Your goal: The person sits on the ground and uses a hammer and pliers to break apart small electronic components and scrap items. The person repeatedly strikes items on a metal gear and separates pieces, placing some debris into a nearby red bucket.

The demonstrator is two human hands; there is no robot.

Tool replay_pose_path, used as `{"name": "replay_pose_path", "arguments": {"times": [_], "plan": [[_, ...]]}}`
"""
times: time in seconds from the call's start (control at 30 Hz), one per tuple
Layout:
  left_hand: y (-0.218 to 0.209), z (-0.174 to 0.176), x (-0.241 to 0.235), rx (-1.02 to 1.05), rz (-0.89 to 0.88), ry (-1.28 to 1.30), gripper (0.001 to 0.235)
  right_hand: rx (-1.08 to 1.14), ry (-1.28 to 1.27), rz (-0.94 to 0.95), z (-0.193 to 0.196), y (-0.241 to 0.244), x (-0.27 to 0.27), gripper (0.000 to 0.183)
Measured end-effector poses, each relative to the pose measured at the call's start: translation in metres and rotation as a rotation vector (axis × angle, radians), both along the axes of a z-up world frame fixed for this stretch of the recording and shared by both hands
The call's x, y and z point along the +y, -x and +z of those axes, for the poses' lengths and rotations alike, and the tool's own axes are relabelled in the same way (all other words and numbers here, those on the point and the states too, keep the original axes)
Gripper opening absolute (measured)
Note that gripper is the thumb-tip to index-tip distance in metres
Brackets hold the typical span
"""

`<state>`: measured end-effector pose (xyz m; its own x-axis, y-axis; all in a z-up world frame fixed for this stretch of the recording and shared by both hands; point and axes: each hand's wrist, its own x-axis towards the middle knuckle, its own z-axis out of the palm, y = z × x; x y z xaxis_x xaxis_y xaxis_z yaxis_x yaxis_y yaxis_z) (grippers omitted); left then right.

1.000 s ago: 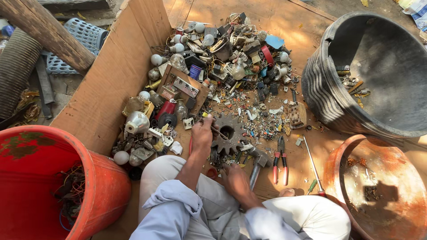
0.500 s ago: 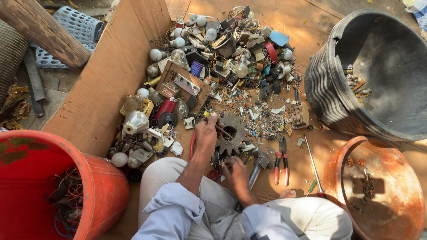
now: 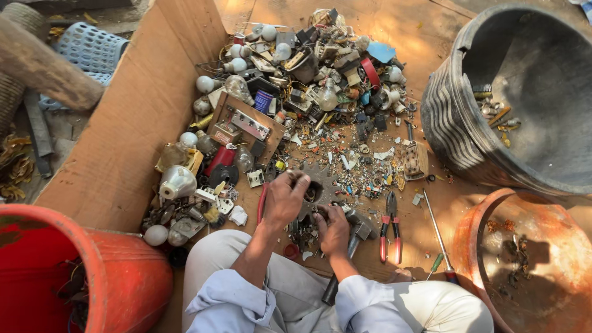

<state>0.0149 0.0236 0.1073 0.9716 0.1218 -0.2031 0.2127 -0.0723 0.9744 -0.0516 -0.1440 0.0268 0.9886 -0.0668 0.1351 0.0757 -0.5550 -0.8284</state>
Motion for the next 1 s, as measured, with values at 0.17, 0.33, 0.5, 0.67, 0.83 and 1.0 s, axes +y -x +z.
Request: {"name": "replay_pose_path", "arguments": {"times": [0.17,0.33,0.5,0.67,0.83,1.0], "plan": [[0.007,-0.002,-0.011,-0.348,-0.302,-0.214,0.023,0.126,-0.196,0.011,-0.009,-0.008,-0.009,0.028],[0.006,-0.003,-0.018,-0.382,-0.411,-0.232,0.025,0.109,-0.245,0.018,-0.016,-0.008,-0.014,0.035],[0.005,-0.004,-0.025,-0.386,-0.443,-0.274,0.027,0.106,-0.125,-0.038,-0.015,-0.008,-0.011,0.023],[0.003,-0.002,-0.026,-0.396,-0.489,-0.324,0.027,0.153,-0.085,-0.127,-0.007,-0.009,-0.001,0.025],[0.005,0.002,-0.028,-0.424,-0.549,-0.333,0.025,0.175,-0.105,-0.149,0.001,-0.01,0.001,0.023],[0.006,0.0,-0.03,-0.43,-0.569,-0.395,0.025,0.141,-0.081,-0.122,-0.001,-0.01,0.001,0.022]]}}
